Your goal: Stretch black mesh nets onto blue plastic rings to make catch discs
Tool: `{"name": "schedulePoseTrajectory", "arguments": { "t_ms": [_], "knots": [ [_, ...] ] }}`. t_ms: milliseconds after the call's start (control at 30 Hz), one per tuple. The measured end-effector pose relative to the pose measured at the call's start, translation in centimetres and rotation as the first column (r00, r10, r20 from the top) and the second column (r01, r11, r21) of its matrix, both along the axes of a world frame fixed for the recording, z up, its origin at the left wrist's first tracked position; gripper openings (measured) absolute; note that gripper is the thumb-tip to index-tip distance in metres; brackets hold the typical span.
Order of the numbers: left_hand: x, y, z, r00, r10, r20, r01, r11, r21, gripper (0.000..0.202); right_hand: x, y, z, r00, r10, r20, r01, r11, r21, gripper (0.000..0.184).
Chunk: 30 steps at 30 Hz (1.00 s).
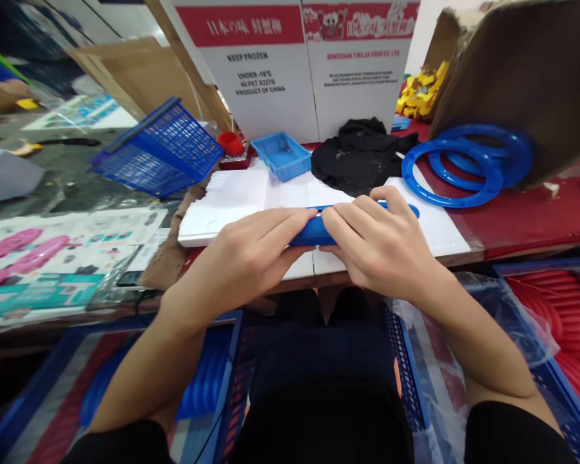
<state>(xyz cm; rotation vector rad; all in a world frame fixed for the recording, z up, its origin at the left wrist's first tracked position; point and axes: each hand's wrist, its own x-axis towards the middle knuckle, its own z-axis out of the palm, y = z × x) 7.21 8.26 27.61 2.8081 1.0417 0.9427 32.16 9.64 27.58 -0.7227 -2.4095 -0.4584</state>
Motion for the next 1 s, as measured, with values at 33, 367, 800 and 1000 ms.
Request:
{"name": "schedulePoseTrajectory", "arguments": {
  "t_ms": [33, 367, 800, 1000],
  "knots": [
    [-0.2, -0.1, -0.1, 1.000, 0.006, -0.006, -0.006, 1.000, 0.018, 0.037, -0.1, 0.0, 0.0, 1.000, 0.005, -0.004, -0.005, 1.000, -0.010, 0.027],
    [-4.2, -2.0, 0.1, 0.995, 0.008, 0.097, -0.010, 1.000, 0.016, 0.043, 2.2, -1.0, 1.9, 0.997, 0.079, 0.000, -0.078, 0.991, -0.107, 0.034],
    [-3.5, -2.7, -1.2, 0.994, -0.008, 0.108, -0.005, 0.992, 0.123, 0.047, 1.1, -1.7, 0.7, 0.998, 0.053, -0.035, -0.053, 0.998, -0.023, 0.024],
    [-3.4, -3.4, -0.6, 0.997, -0.036, 0.062, 0.027, 0.990, 0.136, 0.050, 1.1, -3.1, 2.2, 0.996, 0.027, 0.084, -0.019, 0.996, -0.089, 0.040]
  ]
}}
